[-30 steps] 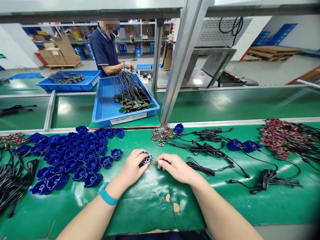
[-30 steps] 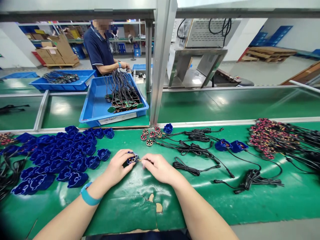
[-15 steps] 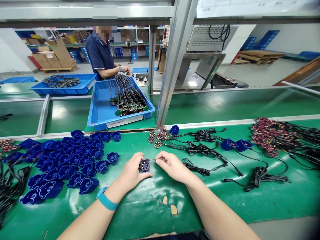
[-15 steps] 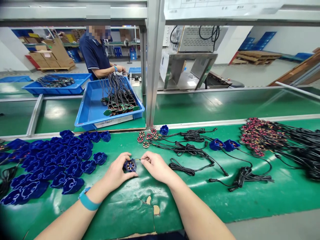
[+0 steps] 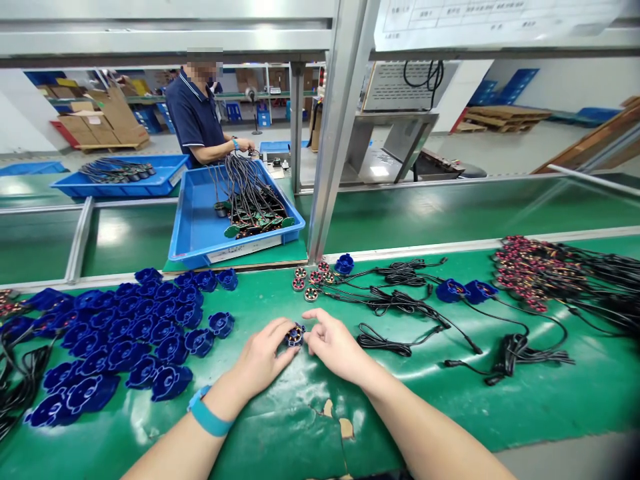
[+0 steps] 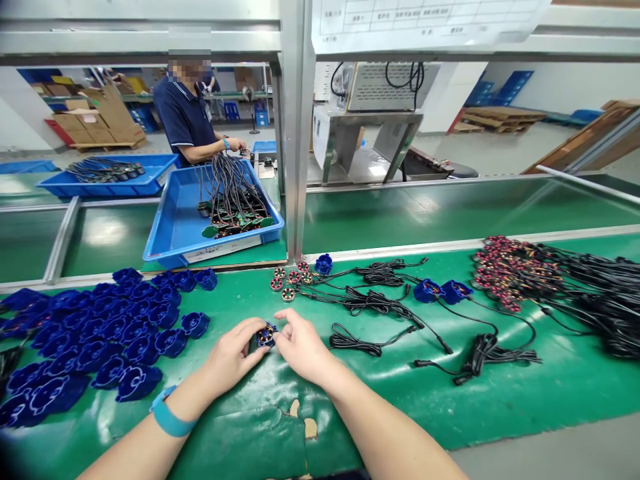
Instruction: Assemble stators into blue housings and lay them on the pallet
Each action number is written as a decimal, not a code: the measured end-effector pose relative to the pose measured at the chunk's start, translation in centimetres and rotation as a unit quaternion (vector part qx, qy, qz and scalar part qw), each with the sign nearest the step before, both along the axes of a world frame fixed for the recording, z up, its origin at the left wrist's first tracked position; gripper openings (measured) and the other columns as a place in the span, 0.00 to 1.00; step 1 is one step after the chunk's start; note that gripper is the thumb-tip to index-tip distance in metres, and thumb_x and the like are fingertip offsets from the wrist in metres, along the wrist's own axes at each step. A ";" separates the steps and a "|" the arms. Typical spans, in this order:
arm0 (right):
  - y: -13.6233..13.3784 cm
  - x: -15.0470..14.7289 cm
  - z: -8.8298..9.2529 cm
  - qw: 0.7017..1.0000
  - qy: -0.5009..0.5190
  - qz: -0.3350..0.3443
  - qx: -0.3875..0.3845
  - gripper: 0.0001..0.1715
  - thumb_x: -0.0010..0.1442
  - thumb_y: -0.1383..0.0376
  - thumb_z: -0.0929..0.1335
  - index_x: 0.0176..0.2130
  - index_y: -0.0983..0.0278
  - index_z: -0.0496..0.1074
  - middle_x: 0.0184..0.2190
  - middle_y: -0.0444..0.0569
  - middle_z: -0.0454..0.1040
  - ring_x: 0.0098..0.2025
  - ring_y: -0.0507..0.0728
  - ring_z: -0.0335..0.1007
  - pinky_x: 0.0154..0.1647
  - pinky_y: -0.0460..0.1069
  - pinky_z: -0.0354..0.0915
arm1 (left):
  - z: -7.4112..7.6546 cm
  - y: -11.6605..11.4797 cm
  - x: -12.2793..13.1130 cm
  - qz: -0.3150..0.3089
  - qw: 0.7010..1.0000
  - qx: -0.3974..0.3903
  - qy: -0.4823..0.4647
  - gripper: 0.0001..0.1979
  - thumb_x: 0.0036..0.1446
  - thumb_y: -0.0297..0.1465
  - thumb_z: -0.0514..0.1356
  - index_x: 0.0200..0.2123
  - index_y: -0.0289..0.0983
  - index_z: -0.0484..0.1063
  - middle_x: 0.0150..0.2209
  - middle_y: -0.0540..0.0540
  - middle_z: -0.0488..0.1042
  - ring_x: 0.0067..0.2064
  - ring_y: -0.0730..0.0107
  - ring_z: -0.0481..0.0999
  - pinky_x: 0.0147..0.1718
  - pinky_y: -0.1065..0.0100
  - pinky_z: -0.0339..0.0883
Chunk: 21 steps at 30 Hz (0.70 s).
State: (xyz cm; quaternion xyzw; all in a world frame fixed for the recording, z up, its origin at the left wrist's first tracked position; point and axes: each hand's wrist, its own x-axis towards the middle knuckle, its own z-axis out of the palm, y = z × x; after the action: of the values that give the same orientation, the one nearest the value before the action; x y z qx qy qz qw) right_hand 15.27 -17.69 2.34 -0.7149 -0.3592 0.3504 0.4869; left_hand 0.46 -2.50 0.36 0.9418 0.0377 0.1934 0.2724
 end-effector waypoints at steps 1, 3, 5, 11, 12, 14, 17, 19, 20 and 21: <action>0.1 -0.2 -0.2 1.000 0.023 -0.002 -0.002 0.24 0.61 0.62 0.66 0.55 0.64 0.64 0.22 0.37 0.71 0.25 0.51 0.67 0.28 0.46 0.61 | -0.1 0.0 0.0 0.001 1.000 0.004 -0.001 0.18 0.64 0.33 0.60 0.57 0.42 0.69 0.54 0.39 0.75 0.51 0.60 0.79 0.49 0.61 0.78; 0.3 -0.4 -0.4 0.998 0.063 -0.010 -0.002 0.25 0.61 0.61 0.66 0.56 0.64 0.63 0.21 0.37 0.71 0.23 0.51 0.64 0.26 0.46 0.60 | -0.1 0.0 0.0 0.003 1.000 0.012 0.001 0.17 0.64 0.33 0.60 0.56 0.42 0.69 0.55 0.40 0.75 0.51 0.60 0.80 0.50 0.60 0.78; 0.5 -0.5 -0.2 0.994 0.104 -0.016 -0.001 0.28 0.60 0.59 0.66 0.57 0.65 0.62 0.21 0.37 0.71 0.19 0.49 0.59 0.22 0.45 0.56 | -0.1 -0.1 0.0 0.005 1.000 0.018 0.001 0.17 0.64 0.33 0.60 0.56 0.42 0.70 0.55 0.40 0.75 0.51 0.60 0.80 0.50 0.60 0.78; 0.7 -0.7 0.8 0.978 0.210 -0.009 0.012 0.36 0.57 0.54 0.69 0.59 0.68 0.59 0.21 0.37 0.71 0.17 0.47 0.54 0.18 0.44 0.49 | -0.4 -0.4 0.0 0.029 0.999 0.035 -0.007 0.18 0.63 0.32 0.61 0.56 0.39 0.71 0.54 0.38 0.75 0.50 0.58 0.81 0.48 0.59 0.79; 0.7 -0.7 0.8 0.975 0.220 -0.005 0.014 0.37 0.57 0.53 0.69 0.59 0.69 0.59 0.21 0.38 0.72 0.17 0.47 0.54 0.19 0.44 0.49 | -0.5 -0.5 0.0 0.030 0.999 0.033 -0.006 0.17 0.63 0.32 0.61 0.55 0.39 0.71 0.53 0.37 0.75 0.50 0.58 0.81 0.48 0.59 0.79; 0.7 -0.5 0.7 0.972 0.236 0.003 0.015 0.40 0.57 0.53 0.70 0.60 0.70 0.59 0.22 0.40 0.73 0.18 0.47 0.54 0.19 0.44 0.49 | -0.5 -0.6 0.1 0.030 0.999 0.027 -0.004 0.17 0.63 0.32 0.61 0.55 0.39 0.71 0.53 0.38 0.75 0.50 0.58 0.80 0.48 0.60 0.79; 0.7 -0.1 0.3 0.966 0.259 0.015 0.020 0.44 0.56 0.53 0.73 0.62 0.71 0.58 0.24 0.44 0.76 0.19 0.46 0.54 0.19 0.43 0.47 | -0.4 -0.7 0.1 0.026 0.999 0.019 -0.006 0.17 0.63 0.32 0.60 0.55 0.40 0.71 0.53 0.38 0.75 0.50 0.59 0.80 0.49 0.60 0.78; 0.7 0.3 0.0 0.960 0.279 0.023 0.020 0.46 0.56 0.53 0.74 0.63 0.71 0.59 0.25 0.46 0.77 0.19 0.46 0.54 0.19 0.43 0.46 | -0.2 -0.7 0.1 0.025 1.000 0.012 -0.006 0.16 0.63 0.31 0.61 0.54 0.39 0.71 0.51 0.39 0.75 0.49 0.59 0.80 0.48 0.60 0.78; 0.6 0.4 -0.1 0.957 0.289 0.028 0.018 0.46 0.56 0.53 0.75 0.64 0.71 0.59 0.25 0.46 0.77 0.19 0.46 0.54 0.19 0.43 0.45 | -0.1 -0.8 0.2 0.024 1.000 0.009 -0.004 0.16 0.63 0.30 0.61 0.54 0.39 0.71 0.51 0.39 0.76 0.49 0.59 0.80 0.48 0.60 0.78; 0.6 0.6 -0.2 0.954 0.297 0.032 0.017 0.47 0.55 0.53 0.75 0.64 0.71 0.59 0.26 0.47 0.77 0.19 0.46 0.54 0.19 0.43 0.45 | 0.0 -0.8 0.2 0.024 1.000 0.008 -0.003 0.16 0.62 0.30 0.61 0.53 0.39 0.72 0.50 0.39 0.76 0.49 0.59 0.80 0.48 0.60 0.78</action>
State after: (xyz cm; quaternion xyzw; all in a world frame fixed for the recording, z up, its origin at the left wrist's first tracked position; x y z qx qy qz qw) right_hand 15.82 -17.07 2.10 -0.5581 -0.2269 0.5564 0.5722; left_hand 0.61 -3.32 0.31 0.9423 0.0582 0.2028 0.2600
